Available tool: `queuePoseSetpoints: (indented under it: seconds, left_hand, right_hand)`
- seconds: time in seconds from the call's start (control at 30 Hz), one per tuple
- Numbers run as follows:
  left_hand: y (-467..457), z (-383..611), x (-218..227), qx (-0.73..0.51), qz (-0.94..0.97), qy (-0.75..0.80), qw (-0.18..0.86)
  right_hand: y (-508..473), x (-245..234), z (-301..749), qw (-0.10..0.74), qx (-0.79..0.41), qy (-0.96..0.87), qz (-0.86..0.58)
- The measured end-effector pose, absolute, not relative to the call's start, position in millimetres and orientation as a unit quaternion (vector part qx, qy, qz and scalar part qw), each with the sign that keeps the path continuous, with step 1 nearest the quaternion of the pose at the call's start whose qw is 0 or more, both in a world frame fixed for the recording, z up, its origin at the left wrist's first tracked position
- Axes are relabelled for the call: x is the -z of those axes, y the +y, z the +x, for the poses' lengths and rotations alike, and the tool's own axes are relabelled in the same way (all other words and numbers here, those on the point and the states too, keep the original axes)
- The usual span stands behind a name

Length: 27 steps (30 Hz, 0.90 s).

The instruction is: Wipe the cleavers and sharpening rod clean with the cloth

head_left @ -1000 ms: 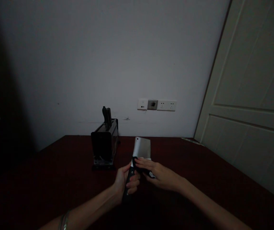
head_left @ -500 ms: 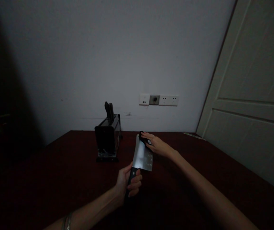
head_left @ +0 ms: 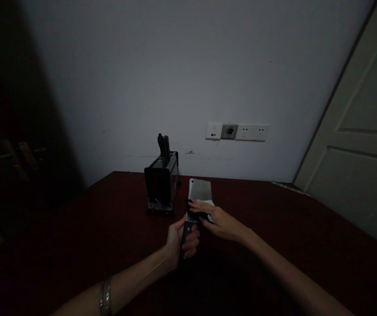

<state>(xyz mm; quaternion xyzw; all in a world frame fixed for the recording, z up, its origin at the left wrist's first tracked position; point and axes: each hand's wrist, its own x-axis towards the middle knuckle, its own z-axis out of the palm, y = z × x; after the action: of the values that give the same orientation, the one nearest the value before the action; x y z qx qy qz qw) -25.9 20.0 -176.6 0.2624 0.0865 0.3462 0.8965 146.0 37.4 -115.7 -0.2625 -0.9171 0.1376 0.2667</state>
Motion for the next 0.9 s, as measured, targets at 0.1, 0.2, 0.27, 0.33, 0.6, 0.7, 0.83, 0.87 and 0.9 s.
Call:
queuePoseSetpoints:
  seconds: [0.1,0.2,0.27,0.33,0.6,0.7,0.83,0.87,0.9]
  left_hand:
    - [17,-25,174,-0.336,0.265,0.093,0.899]
    - [15,-26,171,-0.322,0.26,0.093,0.906]
    - [15,-26,170,-0.318,0.258,0.091,0.908]
    - [16,-26,170,-0.315,0.258,0.088,0.909]
    - [20,-27,169,-0.318,0.261,0.094,0.907]
    - [21,-27,169,-0.32,0.261,0.086,0.906]
    - [22,-27,169,-0.325,0.264,0.089,0.904]
    - [22,-27,168,-0.327,0.263,0.097,0.902]
    - [22,-27,167,-0.331,0.261,0.109,0.9]
  right_hand:
    - [60,111,152,0.291,-0.115,-0.908,-0.28]
    - [82,106,158,0.311,-0.092,-0.898,-0.297]
    - [94,104,162,0.318,-0.077,-0.894,-0.307]
    - [103,102,164,0.317,-0.068,-0.892,-0.314]
    - [94,103,157,0.31,-0.085,-0.897,-0.304]
    - [77,108,153,0.303,-0.107,-0.903,-0.284]
    - [56,115,152,0.288,-0.127,-0.913,-0.259]
    - [51,117,151,0.283,-0.13,-0.916,-0.254]
    - [47,118,151,0.279,-0.133,-0.918,-0.249]
